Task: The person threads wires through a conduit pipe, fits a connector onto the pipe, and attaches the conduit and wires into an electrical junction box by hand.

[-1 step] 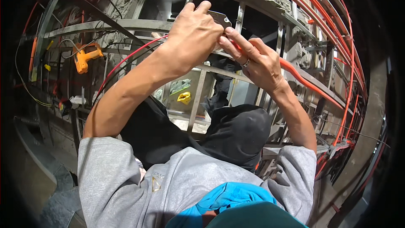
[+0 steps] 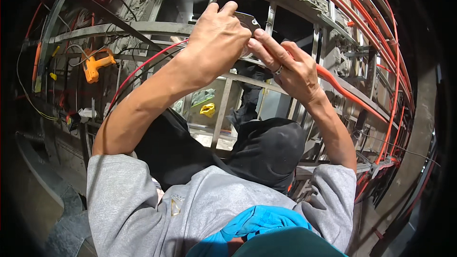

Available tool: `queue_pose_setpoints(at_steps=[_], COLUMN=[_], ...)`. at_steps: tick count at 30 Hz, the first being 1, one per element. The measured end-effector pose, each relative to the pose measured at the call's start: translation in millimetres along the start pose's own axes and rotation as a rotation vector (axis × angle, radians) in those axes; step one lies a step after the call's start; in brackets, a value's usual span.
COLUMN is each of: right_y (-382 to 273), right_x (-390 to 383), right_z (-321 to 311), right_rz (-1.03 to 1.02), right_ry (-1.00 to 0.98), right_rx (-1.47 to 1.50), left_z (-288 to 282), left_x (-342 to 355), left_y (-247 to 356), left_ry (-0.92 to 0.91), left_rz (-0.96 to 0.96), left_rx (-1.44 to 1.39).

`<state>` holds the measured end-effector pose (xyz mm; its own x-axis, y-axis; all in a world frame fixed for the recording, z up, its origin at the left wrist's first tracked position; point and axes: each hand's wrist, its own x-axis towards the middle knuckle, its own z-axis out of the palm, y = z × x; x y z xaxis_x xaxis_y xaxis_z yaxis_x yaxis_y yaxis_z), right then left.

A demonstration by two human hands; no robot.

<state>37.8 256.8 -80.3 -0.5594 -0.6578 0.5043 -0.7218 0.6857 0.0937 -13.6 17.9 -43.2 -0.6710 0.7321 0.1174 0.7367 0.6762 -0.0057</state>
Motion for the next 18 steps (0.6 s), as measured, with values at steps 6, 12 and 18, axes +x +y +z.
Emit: queue_pose_setpoints(at_steps=[6,12,18], right_y=[9,21,24], right_x=[12,18,27], right_z=[-4,-6,-9], right_rz=[0.033,0.078,0.101], right_ry=[0.026,-0.015,-0.022], right_rx=[0.063,0.184,0.239], left_z=[-3,3,1], left_x=[-6,-13,-15], left_y=[-4,-5,-8], left_ry=[0.017,0.084,0.064], left_rz=[0.036,0.009,0.018], left_rx=[-0.024,-0.043,-0.120])
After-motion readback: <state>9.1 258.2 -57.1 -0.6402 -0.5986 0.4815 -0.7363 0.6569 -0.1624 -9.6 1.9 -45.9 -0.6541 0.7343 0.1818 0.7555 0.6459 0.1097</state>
